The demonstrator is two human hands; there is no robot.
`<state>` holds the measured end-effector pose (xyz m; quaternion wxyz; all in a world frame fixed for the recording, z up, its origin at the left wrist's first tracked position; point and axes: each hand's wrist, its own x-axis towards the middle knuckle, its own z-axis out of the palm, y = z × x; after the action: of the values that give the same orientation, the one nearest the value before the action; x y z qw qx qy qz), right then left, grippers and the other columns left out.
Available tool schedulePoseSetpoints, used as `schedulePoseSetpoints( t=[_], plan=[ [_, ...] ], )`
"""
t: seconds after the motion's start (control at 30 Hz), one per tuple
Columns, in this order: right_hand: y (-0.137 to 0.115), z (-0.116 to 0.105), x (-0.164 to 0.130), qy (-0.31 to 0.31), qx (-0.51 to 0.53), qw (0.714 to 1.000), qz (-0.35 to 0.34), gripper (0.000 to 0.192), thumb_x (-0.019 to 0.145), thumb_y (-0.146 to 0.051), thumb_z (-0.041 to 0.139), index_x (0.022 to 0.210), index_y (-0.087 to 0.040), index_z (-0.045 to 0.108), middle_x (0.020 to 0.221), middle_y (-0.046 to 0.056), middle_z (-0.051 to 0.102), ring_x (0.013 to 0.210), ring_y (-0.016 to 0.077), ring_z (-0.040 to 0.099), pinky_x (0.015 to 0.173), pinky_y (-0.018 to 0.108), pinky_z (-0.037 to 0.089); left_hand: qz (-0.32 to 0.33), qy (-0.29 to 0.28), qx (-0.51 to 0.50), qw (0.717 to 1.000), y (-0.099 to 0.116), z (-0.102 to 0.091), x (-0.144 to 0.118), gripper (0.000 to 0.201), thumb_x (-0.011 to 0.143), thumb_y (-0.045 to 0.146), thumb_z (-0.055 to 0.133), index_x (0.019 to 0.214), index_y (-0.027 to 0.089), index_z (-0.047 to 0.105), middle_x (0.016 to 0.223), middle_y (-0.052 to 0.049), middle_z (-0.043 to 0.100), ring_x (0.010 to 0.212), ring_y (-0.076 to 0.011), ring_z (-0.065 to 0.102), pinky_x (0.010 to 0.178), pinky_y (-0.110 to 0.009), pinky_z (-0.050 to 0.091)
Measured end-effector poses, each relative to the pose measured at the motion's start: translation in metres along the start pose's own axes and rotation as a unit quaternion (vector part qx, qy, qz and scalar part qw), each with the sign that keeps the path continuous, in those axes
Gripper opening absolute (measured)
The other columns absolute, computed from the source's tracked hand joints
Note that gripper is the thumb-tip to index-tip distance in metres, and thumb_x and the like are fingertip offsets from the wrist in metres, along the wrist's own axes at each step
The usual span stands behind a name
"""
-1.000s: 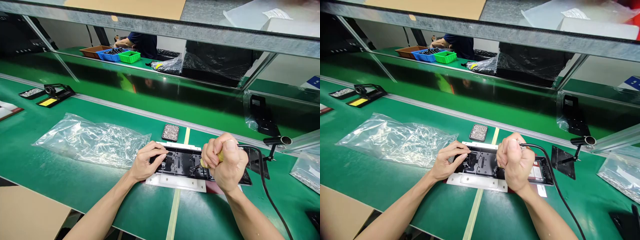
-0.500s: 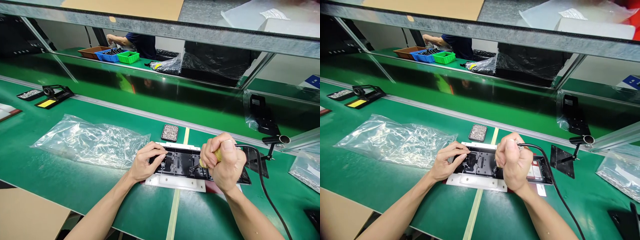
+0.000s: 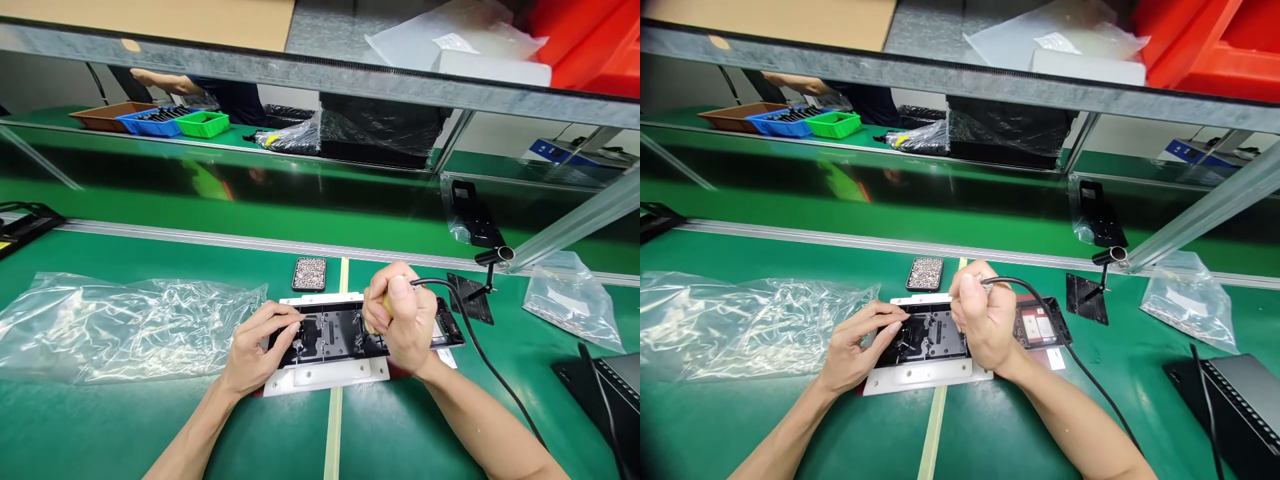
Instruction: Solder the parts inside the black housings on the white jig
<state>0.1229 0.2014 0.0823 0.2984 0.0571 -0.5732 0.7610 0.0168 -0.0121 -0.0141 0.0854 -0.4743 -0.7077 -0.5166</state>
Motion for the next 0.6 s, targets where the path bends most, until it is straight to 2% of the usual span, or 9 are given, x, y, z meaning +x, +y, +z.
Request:
schedulePoseSetpoints(
  t=[0.33,0.5,0.6],
  plan=[
    [-0.0024,-0.0012,0.0060,0.022,0.001,1.000,0.011,0.046,0.106,-0.048,0.058,0.072,-0.020,0.045,0.054,-0.007,0.036,0.041,0.0062,0.033,0.037,0.017,0.031,0.002,0.003,0.002,1.000,-0.0003,0.0008,0.0020,0.019,0.103,0.012,0.063,0.113,0.020,0.077,0.107,-0.009,0.073,0.099,-0.0209,0.068,0.085,-0.035,0.057],
    [-0.0021,0.0028,0.0037,0.050,0.007,0.998,0.024,0.047,0.103,-0.055,0.061,0.075,-0.021,0.045,0.051,-0.010,0.036,0.039,0.0054,0.031,0.035,0.016,0.029,-0.001,-0.006,0.017,1.000,0.0079,0.0004,0.0014,0.018,0.105,0.018,0.061,0.111,0.021,0.077,0.109,-0.008,0.073,0.101,-0.0219,0.070,0.087,-0.034,0.058],
    [0.0021,0.0067,0.0005,0.047,-0.008,0.998,0.034,0.050,0.101,-0.060,0.062,0.075,-0.021,0.045,0.049,-0.009,0.039,0.039,0.0056,0.034,0.036,0.017,0.029,-0.004,0.004,0.029,1.000,-0.0021,-0.0011,-0.0055,0.013,0.101,0.025,0.066,0.105,0.025,0.079,0.112,-0.005,0.075,0.100,-0.0245,0.072,0.088,-0.036,0.061]
  ],
)
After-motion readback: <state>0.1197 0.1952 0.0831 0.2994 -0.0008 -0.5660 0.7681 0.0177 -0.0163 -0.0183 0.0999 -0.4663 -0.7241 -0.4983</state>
